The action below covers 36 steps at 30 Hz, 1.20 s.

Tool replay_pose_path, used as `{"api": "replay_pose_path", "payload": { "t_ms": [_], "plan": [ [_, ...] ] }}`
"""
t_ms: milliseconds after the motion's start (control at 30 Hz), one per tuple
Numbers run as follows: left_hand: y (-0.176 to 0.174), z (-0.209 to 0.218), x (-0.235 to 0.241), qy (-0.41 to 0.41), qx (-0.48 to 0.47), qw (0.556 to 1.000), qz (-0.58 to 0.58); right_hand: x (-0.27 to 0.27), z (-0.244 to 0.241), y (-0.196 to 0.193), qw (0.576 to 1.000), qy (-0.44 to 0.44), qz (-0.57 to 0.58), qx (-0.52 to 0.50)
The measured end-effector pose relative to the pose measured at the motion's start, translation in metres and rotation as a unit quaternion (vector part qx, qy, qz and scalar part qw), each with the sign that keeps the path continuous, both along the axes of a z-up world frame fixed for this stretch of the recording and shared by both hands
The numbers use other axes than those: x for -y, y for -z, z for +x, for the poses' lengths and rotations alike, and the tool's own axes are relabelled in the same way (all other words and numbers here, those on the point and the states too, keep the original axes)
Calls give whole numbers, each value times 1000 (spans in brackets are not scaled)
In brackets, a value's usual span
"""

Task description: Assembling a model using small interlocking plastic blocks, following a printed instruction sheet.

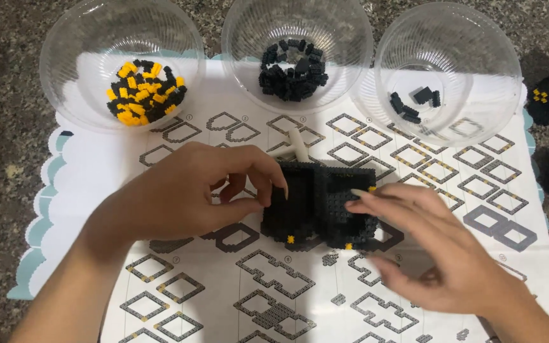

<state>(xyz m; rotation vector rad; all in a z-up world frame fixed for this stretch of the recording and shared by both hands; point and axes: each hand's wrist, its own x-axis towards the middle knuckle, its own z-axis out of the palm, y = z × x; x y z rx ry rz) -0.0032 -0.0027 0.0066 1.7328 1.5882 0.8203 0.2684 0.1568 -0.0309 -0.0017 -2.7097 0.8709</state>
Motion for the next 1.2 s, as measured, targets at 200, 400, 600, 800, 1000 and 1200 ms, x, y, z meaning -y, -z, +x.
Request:
{"api": "replay_pose_path", "payload": {
  "t_ms": [200, 400, 600, 800, 1000, 1200],
  "plan": [
    [5, 2, 0, -1, -26, 999, -36, 8, -7, 0, 999, -19, 37, 1],
    [2, 2, 0, 7, -23, 999, -26, 10, -5, 1, 999, 1, 18, 42],
    [0, 1, 1, 17, 8, 999, -30, 9, -5, 0, 999, -11, -5, 41],
    [7, 3, 1, 21, -11, 999, -37, 10, -5, 1, 1000, -11, 3, 26],
    [3, 1, 3, 33, 9, 999, 19, 10, -7, -2, 1000, -11, 4, 7],
    [3, -4, 6, 47, -13, 999, 7, 12, -12, -6, 996, -36, 33, -74]
  ]
}}
